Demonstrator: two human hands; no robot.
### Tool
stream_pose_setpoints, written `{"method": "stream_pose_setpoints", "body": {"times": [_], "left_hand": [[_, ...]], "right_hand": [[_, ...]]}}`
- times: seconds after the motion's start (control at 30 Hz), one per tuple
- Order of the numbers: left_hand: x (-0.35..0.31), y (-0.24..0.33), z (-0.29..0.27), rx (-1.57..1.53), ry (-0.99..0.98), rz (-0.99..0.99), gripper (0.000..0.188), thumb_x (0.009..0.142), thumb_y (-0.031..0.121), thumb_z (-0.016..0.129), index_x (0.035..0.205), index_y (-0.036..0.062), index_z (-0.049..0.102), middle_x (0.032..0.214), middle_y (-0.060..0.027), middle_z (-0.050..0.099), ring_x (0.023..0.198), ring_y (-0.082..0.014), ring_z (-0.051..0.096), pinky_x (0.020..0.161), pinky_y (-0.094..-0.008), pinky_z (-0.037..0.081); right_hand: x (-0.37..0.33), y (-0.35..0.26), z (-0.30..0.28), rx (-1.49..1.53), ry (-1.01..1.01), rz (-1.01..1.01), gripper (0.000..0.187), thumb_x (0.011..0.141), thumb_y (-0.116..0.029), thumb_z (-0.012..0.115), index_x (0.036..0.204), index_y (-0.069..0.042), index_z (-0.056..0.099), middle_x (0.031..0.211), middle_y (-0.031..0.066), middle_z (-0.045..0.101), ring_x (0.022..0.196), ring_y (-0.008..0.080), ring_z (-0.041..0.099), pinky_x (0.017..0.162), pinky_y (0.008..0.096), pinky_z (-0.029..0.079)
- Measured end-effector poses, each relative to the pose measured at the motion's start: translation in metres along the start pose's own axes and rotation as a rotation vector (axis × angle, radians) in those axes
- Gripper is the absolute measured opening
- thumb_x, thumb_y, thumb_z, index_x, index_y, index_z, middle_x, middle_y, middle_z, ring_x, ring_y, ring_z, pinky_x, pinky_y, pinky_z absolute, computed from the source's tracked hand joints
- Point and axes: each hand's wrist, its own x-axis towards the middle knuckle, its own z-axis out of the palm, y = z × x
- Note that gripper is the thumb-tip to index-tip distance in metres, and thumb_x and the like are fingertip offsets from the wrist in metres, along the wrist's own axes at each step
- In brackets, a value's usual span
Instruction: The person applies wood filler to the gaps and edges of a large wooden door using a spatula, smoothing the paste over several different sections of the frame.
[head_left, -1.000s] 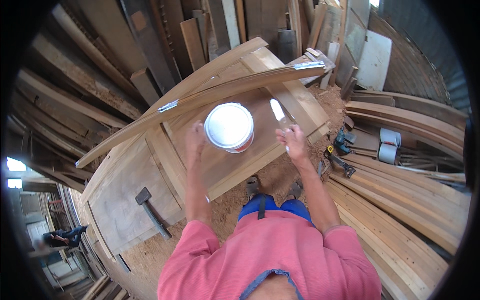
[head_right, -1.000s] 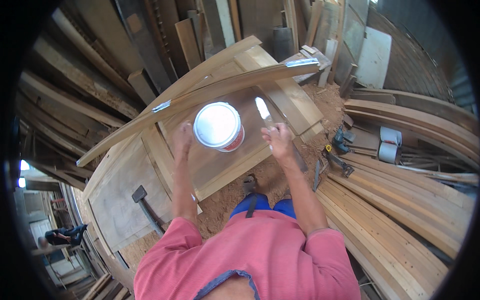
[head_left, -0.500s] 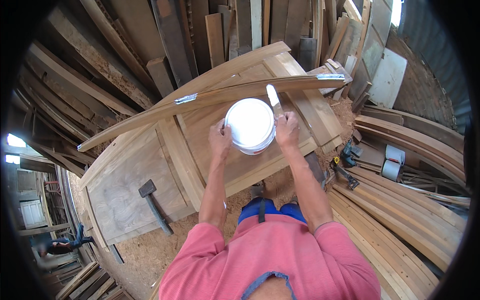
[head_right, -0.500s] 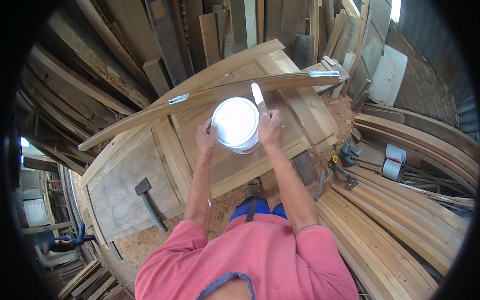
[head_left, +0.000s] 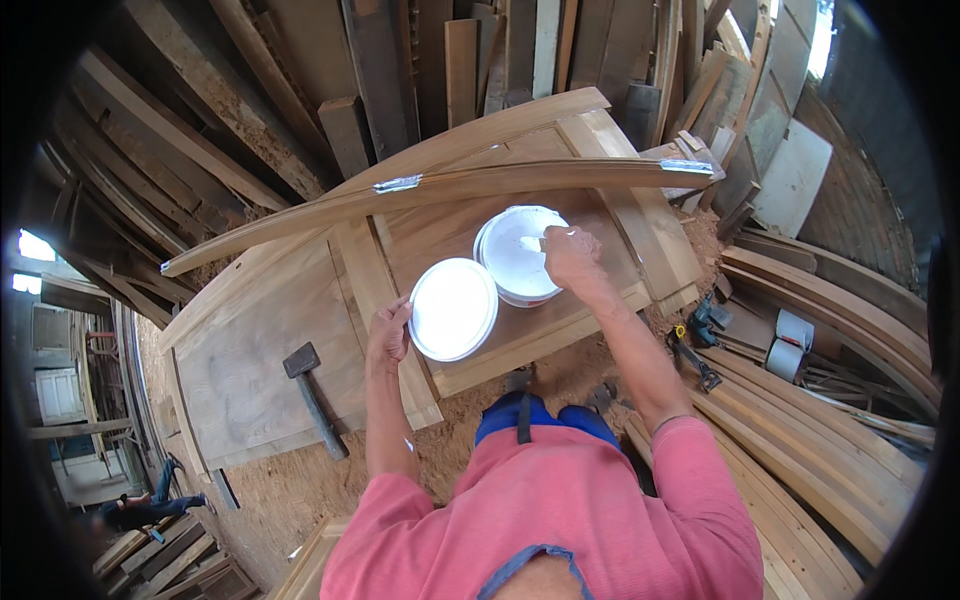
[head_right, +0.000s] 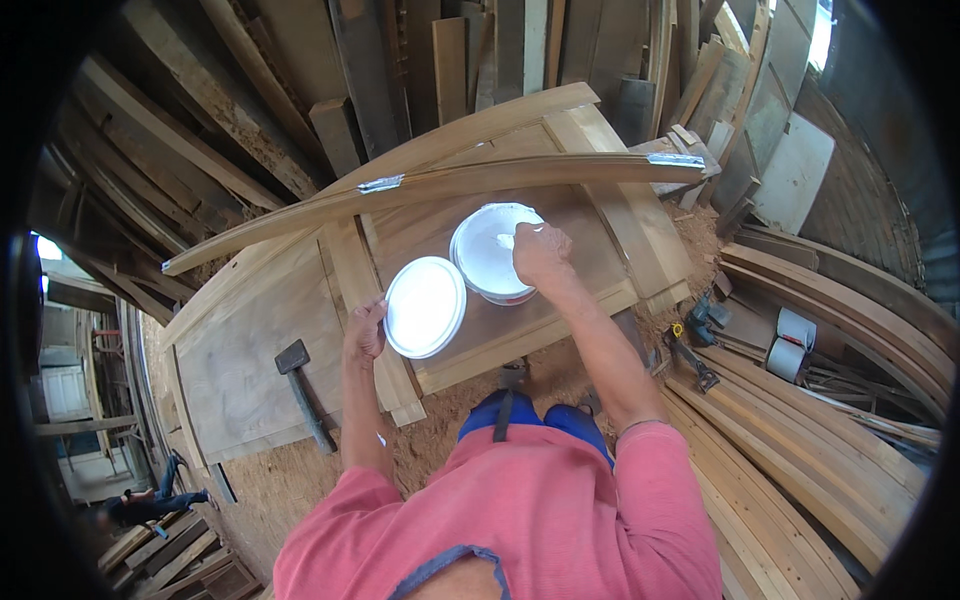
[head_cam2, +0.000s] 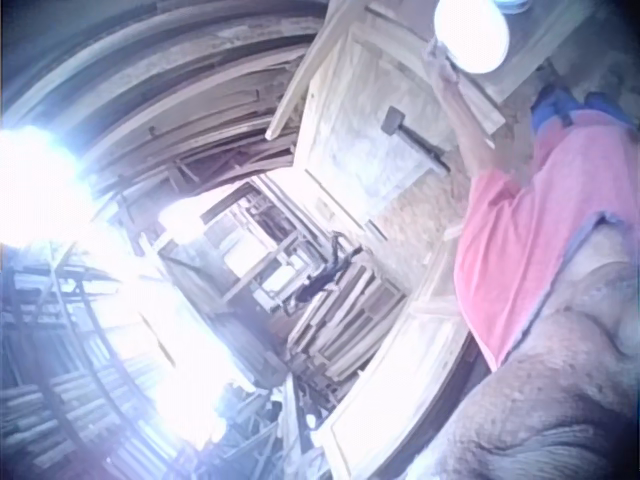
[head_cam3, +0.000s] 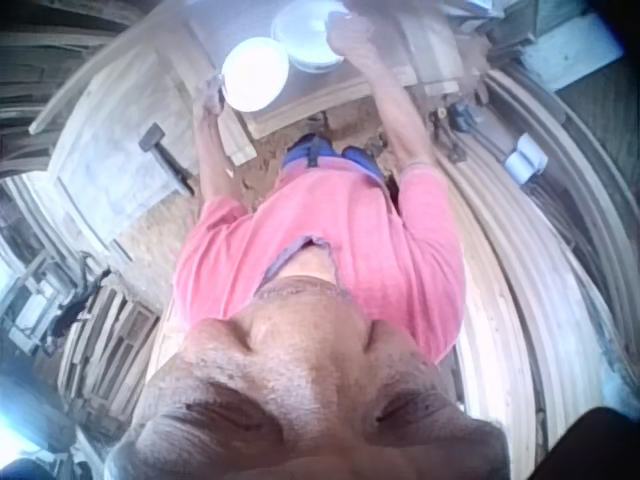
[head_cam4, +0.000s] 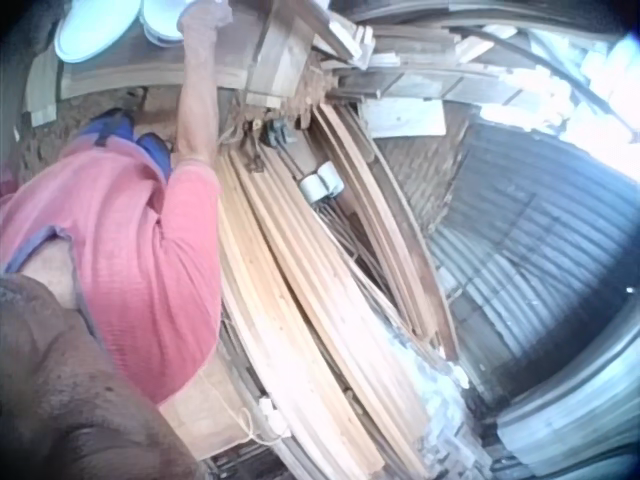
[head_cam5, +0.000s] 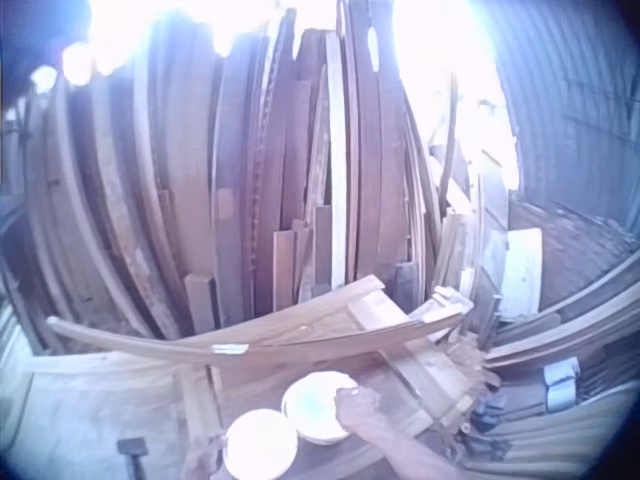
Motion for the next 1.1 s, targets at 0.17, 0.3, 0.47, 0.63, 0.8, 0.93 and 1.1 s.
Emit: {"method": "stream_pose_setpoints", "body": {"times": [0.17, 0.3, 0.47, 0.63, 0.8, 0.93, 1.1], "left_hand": [[-0.014, -0.006, -0.019, 0.196, 0.106, -0.011, 0.03, 0.096, 0.005, 0.063, 0.122, -0.0092, 0.064, 0.095, -0.0081, 0.072, 0.076, -0.0125, 0.068, 0.071, -0.0256, 0.057], [-0.019, -0.003, -0.017, 0.217, 0.123, -0.011, 0.028, 0.096, 0.006, 0.062, 0.12, -0.008, 0.065, 0.092, -0.0062, 0.072, 0.073, -0.0102, 0.065, 0.067, -0.0237, 0.055], [-0.01, -0.004, -0.011, 0.211, 0.123, 0.021, 0.029, 0.096, 0.008, 0.062, 0.12, -0.0071, 0.066, 0.091, -0.0044, 0.071, 0.071, -0.0086, 0.064, 0.065, -0.0226, 0.054], [0.004, -0.001, -0.012, 0.17, 0.098, 0.044, 0.03, 0.095, 0.007, 0.064, 0.121, -0.0085, 0.065, 0.091, -0.007, 0.073, 0.071, -0.0111, 0.067, 0.065, -0.0243, 0.056], [0.022, 0.005, 0.007, 0.184, 0.107, 0.093, 0.029, 0.095, 0.007, 0.064, 0.119, -0.0076, 0.065, 0.091, -0.007, 0.073, 0.071, -0.011, 0.068, 0.065, -0.0239, 0.056], [0.037, 0.0, 0.05, 0.309, 0.177, 0.155, 0.026, 0.096, 0.01, 0.062, 0.116, -0.0067, 0.068, 0.091, -0.0049, 0.072, 0.072, -0.0095, 0.064, 0.066, -0.0229, 0.052], [0.05, -0.024, 0.109, 0.429, 0.152, 0.243, 0.026, 0.096, 0.011, 0.06, 0.112, -0.0073, 0.069, 0.093, -0.0061, 0.071, 0.077, -0.01, 0.063, 0.071, -0.0235, 0.049]], "right_hand": [[0.036, -0.02, 0.039, 0.014, 0.01, 0.024, 0.024, 0.088, -0.009, 0.053, 0.105, -0.002, 0.068, 0.107, 0.026, 0.069, 0.101, 0.0424, 0.068, 0.09, 0.05, 0.053], [0.046, -0.03, 0.064, 0.224, 0.057, 0.028, 0.027, 0.084, -0.011, 0.058, 0.105, -0.001, 0.071, 0.105, 0.0258, 0.07, 0.1, 0.0401, 0.069, 0.09, 0.047, 0.053], [0.057, 0.001, 0.068, 0.591, 0.045, 0.069, 0.031, 0.082, -0.013, 0.062, 0.108, -0.001, 0.074, 0.103, 0.0231, 0.072, 0.096, 0.0358, 0.07, 0.087, 0.0427, 0.053], [0.035, 0.035, 0.049, 0.743, -0.005, 0.001, 0.029, 0.081, -0.013, 0.065, 0.105, 0.002, 0.074, 0.085, 0.0176, 0.073, 0.081, 0.0254, 0.069, 0.073, 0.0354, 0.051], [-0.011, 0.087, 0.031, 1.123, -0.131, -0.01, 0.026, 0.085, -0.011, 0.065, 0.106, 0.004, 0.069, 0.079, 0.0055, 0.067, 0.071, 0.0112, 0.06, 0.062, 0.0267, 0.045], [-0.063, 0.137, 0.019, 1.458, -0.239, 0.034, 0.024, 0.089, -0.012, 0.064, 0.111, -0.002, 0.064, 0.084, 0.0003, 0.063, 0.069, 0.0074, 0.055, 0.062, 0.0224, 0.044], [-0.12, 0.223, 0.019, 1.672, -0.183, 0.096, 0.024, 0.093, -0.013, 0.064, 0.115, -0.004, 0.061, 0.088, 0.0013, 0.064, 0.071, 0.0084, 0.059, 0.065, 0.0225, 0.049]]}}
